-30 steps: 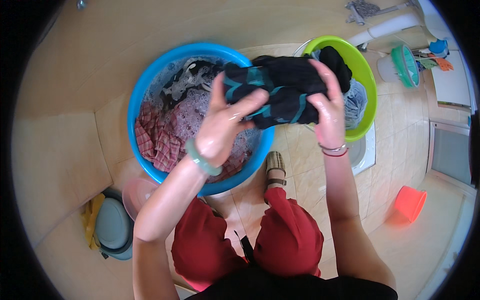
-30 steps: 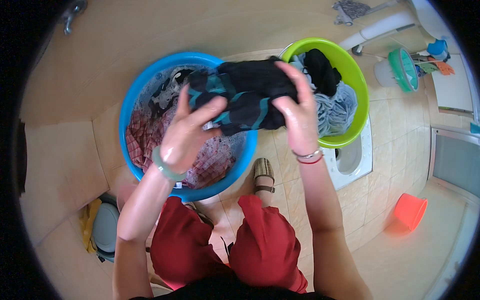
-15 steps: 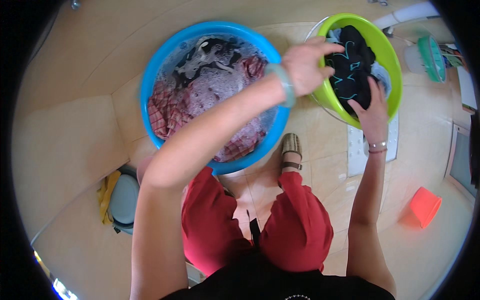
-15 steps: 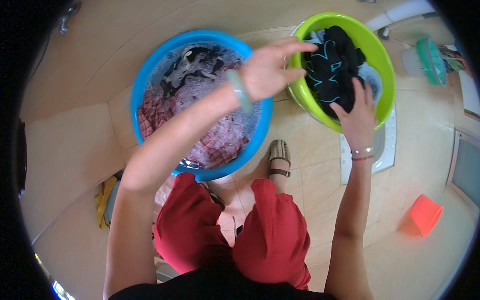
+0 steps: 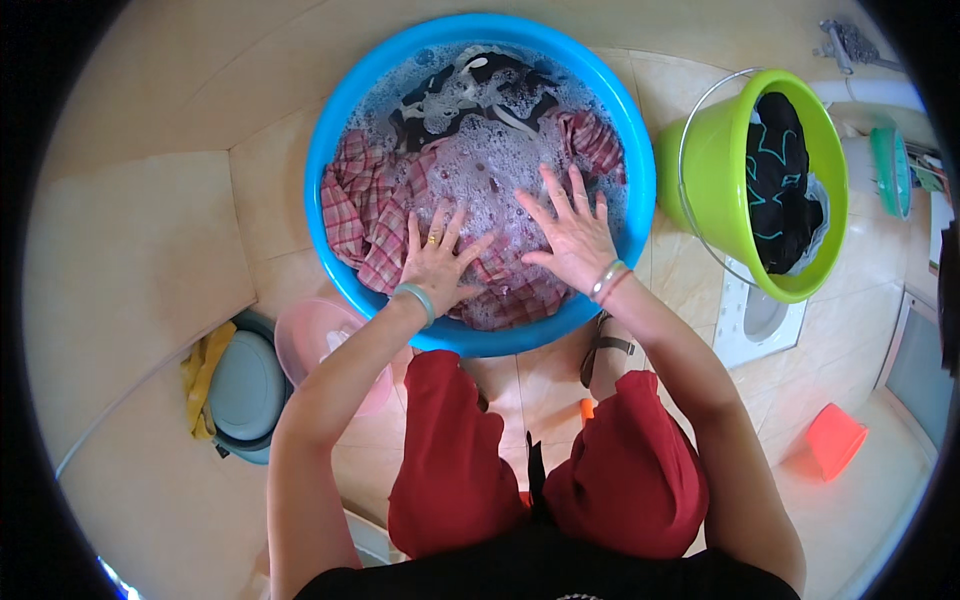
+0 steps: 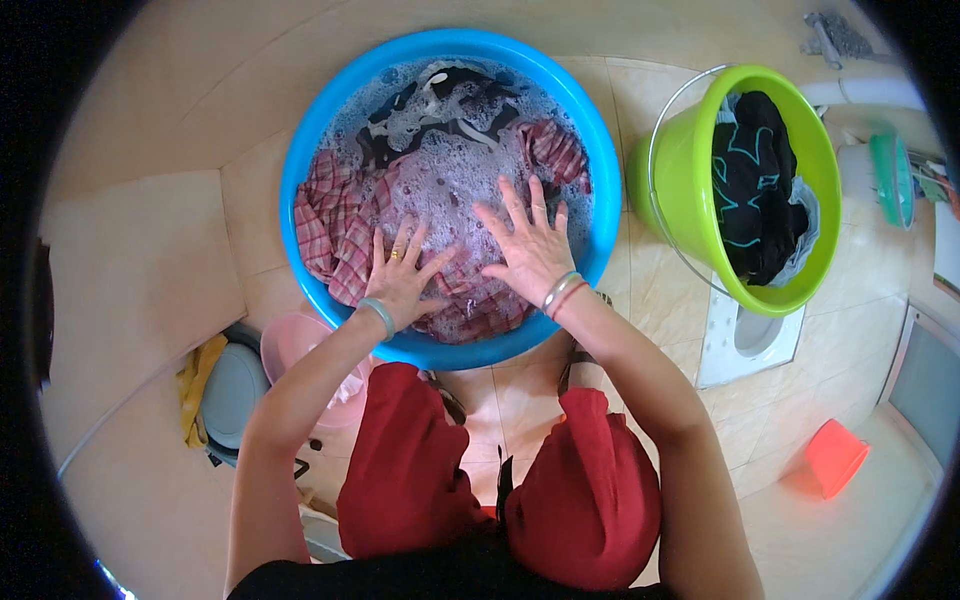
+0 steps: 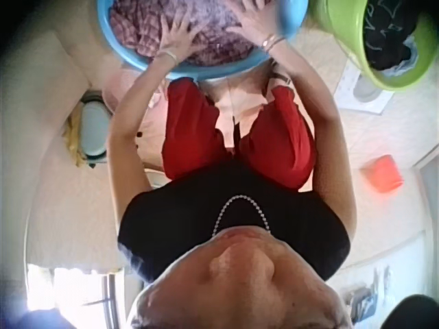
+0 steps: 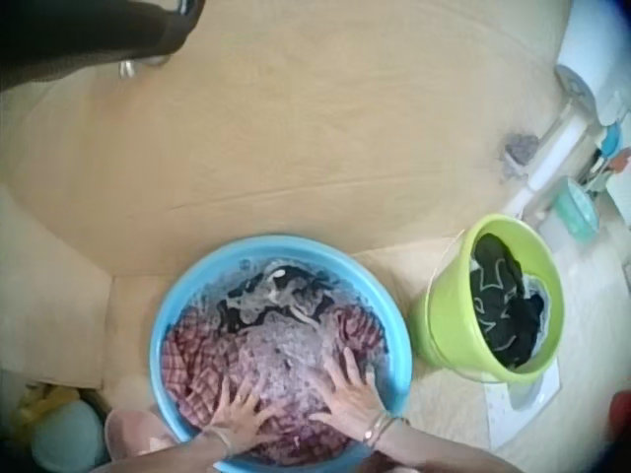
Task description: The person hand-washes a load of clothes in a blue basin filled with soapy water. They scrub and rinse various items, including a dark garment, a light blue shirt, a black top, and a red plaid shirt, before transferring them one by one into a green bucket.
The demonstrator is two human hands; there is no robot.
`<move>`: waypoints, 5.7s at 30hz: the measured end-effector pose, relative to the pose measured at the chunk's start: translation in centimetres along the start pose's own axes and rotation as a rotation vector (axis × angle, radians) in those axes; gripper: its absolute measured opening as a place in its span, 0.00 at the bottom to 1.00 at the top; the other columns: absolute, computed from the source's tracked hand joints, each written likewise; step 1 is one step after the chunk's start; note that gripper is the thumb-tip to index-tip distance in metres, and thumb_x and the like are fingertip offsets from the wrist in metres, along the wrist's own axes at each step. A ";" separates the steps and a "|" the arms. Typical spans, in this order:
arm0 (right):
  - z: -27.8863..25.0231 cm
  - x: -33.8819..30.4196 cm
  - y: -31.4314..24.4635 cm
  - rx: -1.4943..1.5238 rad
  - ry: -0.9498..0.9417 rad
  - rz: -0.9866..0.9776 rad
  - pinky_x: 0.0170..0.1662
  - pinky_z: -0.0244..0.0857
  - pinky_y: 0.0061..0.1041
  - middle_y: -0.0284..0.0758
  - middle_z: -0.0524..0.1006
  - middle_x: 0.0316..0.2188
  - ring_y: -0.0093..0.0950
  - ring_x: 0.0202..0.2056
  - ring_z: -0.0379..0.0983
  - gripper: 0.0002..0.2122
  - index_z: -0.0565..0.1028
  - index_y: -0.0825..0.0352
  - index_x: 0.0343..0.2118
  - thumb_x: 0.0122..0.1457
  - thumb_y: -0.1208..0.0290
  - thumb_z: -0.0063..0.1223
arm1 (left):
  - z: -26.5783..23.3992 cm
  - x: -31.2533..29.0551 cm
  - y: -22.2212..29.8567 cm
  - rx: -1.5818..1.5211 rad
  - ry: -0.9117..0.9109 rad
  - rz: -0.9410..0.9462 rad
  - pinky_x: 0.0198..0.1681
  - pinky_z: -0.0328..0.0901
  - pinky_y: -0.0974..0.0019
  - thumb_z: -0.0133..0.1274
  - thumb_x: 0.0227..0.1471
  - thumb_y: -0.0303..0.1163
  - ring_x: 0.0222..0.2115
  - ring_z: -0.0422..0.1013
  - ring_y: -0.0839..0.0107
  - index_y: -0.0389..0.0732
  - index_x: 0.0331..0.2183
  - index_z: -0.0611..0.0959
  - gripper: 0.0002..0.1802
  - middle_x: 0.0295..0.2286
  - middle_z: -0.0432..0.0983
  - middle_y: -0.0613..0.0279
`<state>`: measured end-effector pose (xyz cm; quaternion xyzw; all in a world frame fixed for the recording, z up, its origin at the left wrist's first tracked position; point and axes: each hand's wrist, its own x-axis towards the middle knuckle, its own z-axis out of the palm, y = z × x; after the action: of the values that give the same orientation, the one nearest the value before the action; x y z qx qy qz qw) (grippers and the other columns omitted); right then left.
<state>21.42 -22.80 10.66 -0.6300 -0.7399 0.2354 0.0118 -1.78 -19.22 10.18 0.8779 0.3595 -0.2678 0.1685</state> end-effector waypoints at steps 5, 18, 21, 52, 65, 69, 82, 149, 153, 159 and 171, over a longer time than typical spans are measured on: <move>2.9 3.5 0.2 0.066 -0.197 0.072 0.65 0.49 0.48 0.49 0.56 0.63 0.58 0.62 0.50 0.35 0.62 0.55 0.62 0.52 0.53 0.59 | 2.7 1.3 -1.0 0.005 -0.013 -0.025 0.64 0.36 0.36 0.48 0.54 0.35 0.59 0.58 0.51 0.58 0.52 0.75 0.23 0.57 0.63 0.52; 11.0 10.0 4.2 -0.212 0.010 0.076 0.37 0.72 0.38 0.42 0.80 0.30 0.39 0.35 0.78 0.09 0.81 0.63 0.32 0.52 0.69 0.51 | 10.5 7.3 -3.8 -0.400 0.259 -0.153 0.53 0.64 0.50 0.55 0.45 0.36 0.45 0.72 0.46 0.41 0.47 0.80 0.24 0.44 0.76 0.44; 4.8 10.2 1.3 -0.272 -0.148 0.177 0.43 0.70 0.31 0.41 0.80 0.34 0.36 0.37 0.78 0.11 0.80 0.64 0.38 0.58 0.68 0.50 | 2.9 4.8 -3.4 -0.833 0.537 -0.233 0.48 0.68 0.54 0.54 0.47 0.25 0.41 0.73 0.43 0.38 0.46 0.79 0.21 0.40 0.78 0.43; -4.3 5.4 -2.8 0.081 0.248 -0.117 0.55 0.58 0.40 0.38 0.75 0.48 0.38 0.56 0.66 0.22 0.76 0.58 0.49 0.50 0.59 0.64 | 2.2 -0.2 -8.9 -1.808 1.040 -0.799 0.35 0.66 0.69 0.62 0.52 0.35 0.36 0.71 0.70 0.33 0.59 0.63 0.39 0.51 0.66 0.51; -1.2 11.3 -2.9 1.181 -0.084 0.051 0.43 0.67 0.19 0.37 0.79 0.38 0.22 0.40 0.74 0.23 0.72 0.76 0.48 0.55 0.64 0.62 | -2.8 -1.1 1.8 -1.132 0.951 0.035 0.35 0.68 0.65 0.54 0.37 0.12 0.31 0.71 0.61 0.40 0.32 0.83 0.17 0.39 0.70 0.56; -4.3 7.5 -3.3 1.748 0.138 0.276 0.40 0.70 0.20 0.33 0.79 0.37 0.21 0.35 0.75 0.14 0.75 0.72 0.44 0.54 0.82 0.48 | -3.9 -2.4 2.0 -0.915 0.896 0.154 0.39 0.68 0.62 0.61 0.43 0.23 0.35 0.73 0.61 0.44 0.34 0.85 0.12 0.39 0.74 0.59; -12.9 -0.4 -6.0 2.307 0.355 -0.232 0.60 0.60 0.43 0.42 0.70 0.54 0.39 0.55 0.67 0.25 0.65 0.69 0.56 0.57 0.63 0.42 | -0.7 -3.9 -6.0 -0.574 0.785 -0.606 0.41 0.67 0.60 0.64 0.44 0.34 0.39 0.71 0.58 0.46 0.43 0.79 0.21 0.39 0.73 0.57; -5.5 6.5 -1.5 0.050 -0.036 -0.096 0.50 0.67 0.37 0.34 0.78 0.42 0.35 0.51 0.72 0.23 0.78 0.58 0.44 0.50 0.47 0.58 | -6.9 -5.0 3.4 -0.568 0.711 0.805 0.22 0.63 0.68 0.58 0.48 0.39 0.18 0.68 0.72 0.48 0.28 0.76 0.09 0.23 0.64 0.67; -4.4 6.4 -1.2 -0.139 0.078 0.002 0.47 0.67 0.38 0.30 0.78 0.35 0.35 0.45 0.73 0.13 0.81 0.61 0.33 0.48 0.59 0.61 | -5.7 -5.8 2.8 -0.600 0.569 0.653 0.21 0.65 0.64 0.58 0.48 0.38 0.19 0.70 0.68 0.46 0.28 0.74 0.10 0.24 0.65 0.65; -7.1 3.2 0.3 1.137 0.320 0.176 0.40 0.66 0.20 0.38 0.79 0.39 0.19 0.36 0.73 0.06 0.74 0.74 0.30 0.52 0.82 0.43 | -2.0 -6.0 -1.3 -0.687 0.358 0.185 0.32 0.70 0.57 0.60 0.49 0.43 0.32 0.74 0.54 0.43 0.39 0.76 0.19 0.34 0.71 0.56; -10.1 1.9 -1.0 1.144 0.078 0.023 0.48 0.64 0.24 0.41 0.75 0.45 0.27 0.43 0.72 0.11 0.70 0.70 0.37 0.50 0.74 0.53 | -2.8 -3.6 -4.4 -0.683 0.757 -0.122 0.40 0.68 0.60 0.66 0.42 0.32 0.37 0.72 0.57 0.40 0.33 0.83 0.13 0.41 0.72 0.56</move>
<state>23.30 -17.75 19.47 -0.5398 -0.4869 0.5750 0.3754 -6.11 -16.78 14.07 0.7856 0.5127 0.1923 0.2880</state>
